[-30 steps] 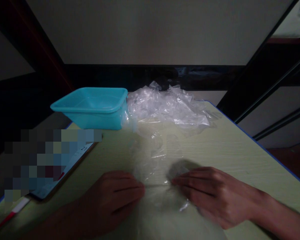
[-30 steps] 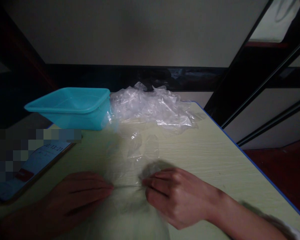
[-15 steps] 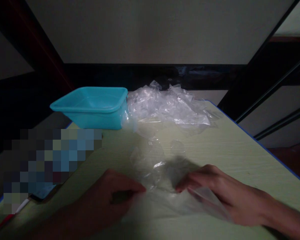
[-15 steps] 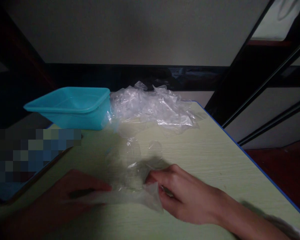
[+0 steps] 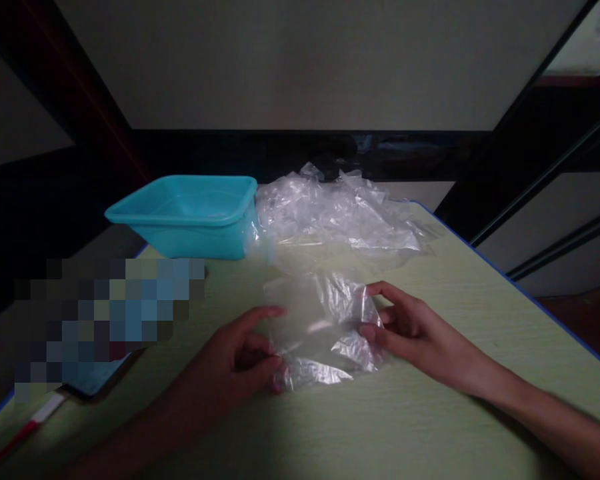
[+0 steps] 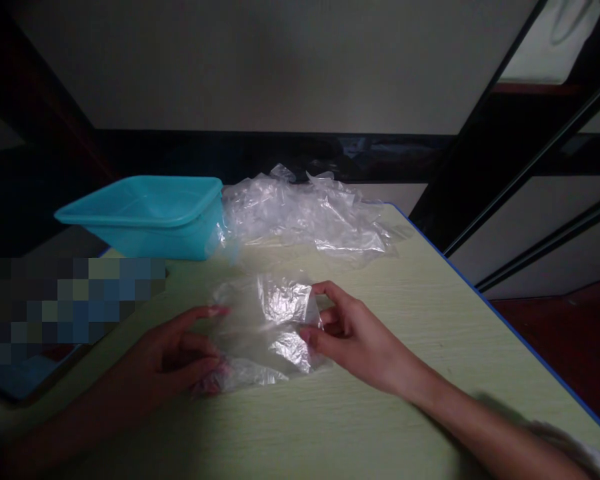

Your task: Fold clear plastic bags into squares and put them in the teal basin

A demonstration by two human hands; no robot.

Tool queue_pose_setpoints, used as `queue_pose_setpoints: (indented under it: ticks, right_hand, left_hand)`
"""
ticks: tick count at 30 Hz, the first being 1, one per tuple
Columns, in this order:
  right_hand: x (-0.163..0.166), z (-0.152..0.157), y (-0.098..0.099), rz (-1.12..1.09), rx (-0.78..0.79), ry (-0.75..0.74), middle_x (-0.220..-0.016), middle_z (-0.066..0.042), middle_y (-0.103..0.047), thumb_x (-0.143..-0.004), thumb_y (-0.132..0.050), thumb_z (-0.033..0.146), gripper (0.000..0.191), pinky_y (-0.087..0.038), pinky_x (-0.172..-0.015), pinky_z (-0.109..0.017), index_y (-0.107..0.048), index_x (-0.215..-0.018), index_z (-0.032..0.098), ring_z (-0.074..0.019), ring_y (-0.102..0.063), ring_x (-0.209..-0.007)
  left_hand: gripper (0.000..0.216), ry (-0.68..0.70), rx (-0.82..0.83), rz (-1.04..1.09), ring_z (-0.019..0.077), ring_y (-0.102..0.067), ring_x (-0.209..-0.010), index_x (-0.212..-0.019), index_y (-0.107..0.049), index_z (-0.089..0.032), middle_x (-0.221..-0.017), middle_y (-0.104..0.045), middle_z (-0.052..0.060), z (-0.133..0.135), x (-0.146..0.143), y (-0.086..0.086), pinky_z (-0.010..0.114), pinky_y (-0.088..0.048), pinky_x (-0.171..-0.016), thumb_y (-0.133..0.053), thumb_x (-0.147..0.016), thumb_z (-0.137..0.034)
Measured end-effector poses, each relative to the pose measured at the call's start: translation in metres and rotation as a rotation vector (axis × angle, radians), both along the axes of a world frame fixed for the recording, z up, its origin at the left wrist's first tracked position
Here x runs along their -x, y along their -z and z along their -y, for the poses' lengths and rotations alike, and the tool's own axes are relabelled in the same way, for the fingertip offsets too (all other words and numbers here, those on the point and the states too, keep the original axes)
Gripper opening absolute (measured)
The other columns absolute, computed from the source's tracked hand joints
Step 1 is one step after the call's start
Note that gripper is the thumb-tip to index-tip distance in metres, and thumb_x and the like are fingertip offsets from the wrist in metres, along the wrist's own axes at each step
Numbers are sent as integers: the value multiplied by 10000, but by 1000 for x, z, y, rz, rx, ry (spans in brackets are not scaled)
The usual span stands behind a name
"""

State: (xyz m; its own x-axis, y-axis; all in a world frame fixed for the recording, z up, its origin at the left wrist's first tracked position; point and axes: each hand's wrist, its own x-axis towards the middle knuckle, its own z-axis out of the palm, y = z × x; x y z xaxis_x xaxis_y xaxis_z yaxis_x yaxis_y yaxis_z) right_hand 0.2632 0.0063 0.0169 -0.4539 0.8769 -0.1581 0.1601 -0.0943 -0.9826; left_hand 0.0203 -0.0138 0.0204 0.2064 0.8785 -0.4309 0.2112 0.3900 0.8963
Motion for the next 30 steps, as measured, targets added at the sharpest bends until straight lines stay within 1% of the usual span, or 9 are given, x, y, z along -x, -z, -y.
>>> queue_pose_setpoints:
  ticks: [2,4,7,11,13,19,22,25,30]
  right_hand:
    - [-1,-1,-1,11,19,47,-606,62,-541,-748,-657,345,407,-327,-459,-193,-398,-1021,192,-79,-481,-509]
    - [-2,-3,-2,20,24,81,-602,73,-532,-699,-682,304,478,-344,-478,-199,-380,-1053,193,-79,-476,-513]
    - [-2,-5,-3,42,-2,104,-589,80,-530,-666,-675,253,493,-367,-497,-209,-381,-1058,193,-85,-487,-517]
    - [-2,-6,1,87,-70,113,-588,71,-544,-691,-623,238,434,-362,-478,-211,-390,-1055,195,-96,-505,-510]
    - [-1,-6,4,103,-107,115,-588,73,-535,-705,-602,238,419,-361,-465,-211,-391,-1065,198,-100,-510,-502]
    - [0,-6,8,160,-205,135,-656,58,-538,-747,-556,229,384,-392,-460,-214,-378,-1087,212,-103,-534,-511]
    - [-1,-7,10,189,-259,129,-678,52,-531,-769,-541,219,369,-384,-443,-209,-375,-1098,210,-96,-520,-502]
    - [-2,-6,10,167,-267,122,-739,37,-519,-791,-533,226,373,-369,-433,-203,-362,-1122,212,-84,-497,-508]
    - [-4,-6,2,144,-189,85,-798,28,-492,-773,-567,243,431,-350,-450,-207,-333,-1134,217,-74,-465,-535]
  left_hand:
    - [648,-37,8,13,155,-643,-524,-1179,-442,-138,-577,-640,-58,-2,0,1,220,-469,-497,-682,-592,-270]
    - [665,-62,10,25,153,-641,-508,-1177,-429,-141,-597,-643,-53,-2,0,3,220,-464,-480,-695,-583,-278]
    - [688,-78,-8,39,156,-642,-498,-1187,-411,-142,-626,-654,-41,-3,1,5,226,-472,-478,-704,-580,-280]
    - [783,-91,-42,37,166,-645,-497,-1257,-357,-139,-648,-665,-33,-4,0,2,237,-481,-474,-706,-572,-285]
    - [821,-101,-75,36,158,-638,-484,-1286,-334,-140,-672,-672,-24,-6,-1,1,225,-461,-452,-704,-567,-285]
    - [846,-123,-137,-1,114,-588,-408,-1305,-291,-165,-718,-651,-38,-6,1,2,200,-430,-403,-692,-569,-279]
    - [856,-120,-149,-11,93,-567,-388,-1300,-281,-184,-774,-645,-34,-5,2,2,184,-413,-381,-699,-557,-263]
    - [850,-113,-176,-40,94,-576,-401,-1297,-293,-212,-829,-637,-26,-5,3,1,175,-394,-366,-709,-556,-242]
    - [801,-119,-248,-88,88,-610,-469,-1308,-310,-251,-909,-624,-14,0,3,-2,155,-387,-400,-700,-612,-185]
